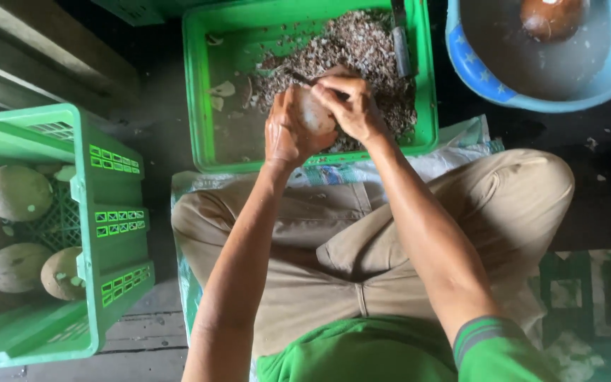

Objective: Cleaning a husked coconut by scraping off the remaining fibers with a knife while sitting on the floor.

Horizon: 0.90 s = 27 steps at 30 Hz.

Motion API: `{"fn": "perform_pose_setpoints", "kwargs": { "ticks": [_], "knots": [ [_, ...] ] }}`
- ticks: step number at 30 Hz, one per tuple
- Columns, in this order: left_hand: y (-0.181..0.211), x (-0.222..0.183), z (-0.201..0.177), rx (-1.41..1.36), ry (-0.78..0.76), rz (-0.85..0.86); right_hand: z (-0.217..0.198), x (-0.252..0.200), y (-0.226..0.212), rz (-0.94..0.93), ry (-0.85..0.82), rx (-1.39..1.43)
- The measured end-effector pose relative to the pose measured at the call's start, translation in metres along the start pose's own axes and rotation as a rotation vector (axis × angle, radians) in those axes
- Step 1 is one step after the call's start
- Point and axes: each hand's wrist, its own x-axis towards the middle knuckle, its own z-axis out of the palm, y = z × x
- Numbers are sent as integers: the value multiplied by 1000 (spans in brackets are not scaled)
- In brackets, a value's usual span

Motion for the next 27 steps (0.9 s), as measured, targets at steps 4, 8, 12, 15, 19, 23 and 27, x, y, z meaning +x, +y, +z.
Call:
{"fn": "perform_pose_setpoints", "kwargs": {
  "ticks": [4, 8, 12, 15, 19, 23, 27],
  "knots": [
    [7, 2, 2, 18, 75, 160, 13, -5, -46, -161, 141, -289],
    [15, 5, -11, 37, 87, 99, 11, 3, -62, -34, 132, -118],
    [11, 3, 10, 197, 60, -151, 12, -5, -67, 100, 212, -207],
    [-12, 2, 10, 200, -157, -296, 15, -36, 16, 257, 357, 39],
    [-35, 7, 13, 415, -89, 73, 16, -57, 5, 549, 466, 235],
    [-24, 19, 2, 164, -138, 112, 7, -43, 7, 512, 486, 263],
    [-28, 6, 7, 83, -45, 46, 10, -35, -8, 102, 336, -3]
  ]
}}
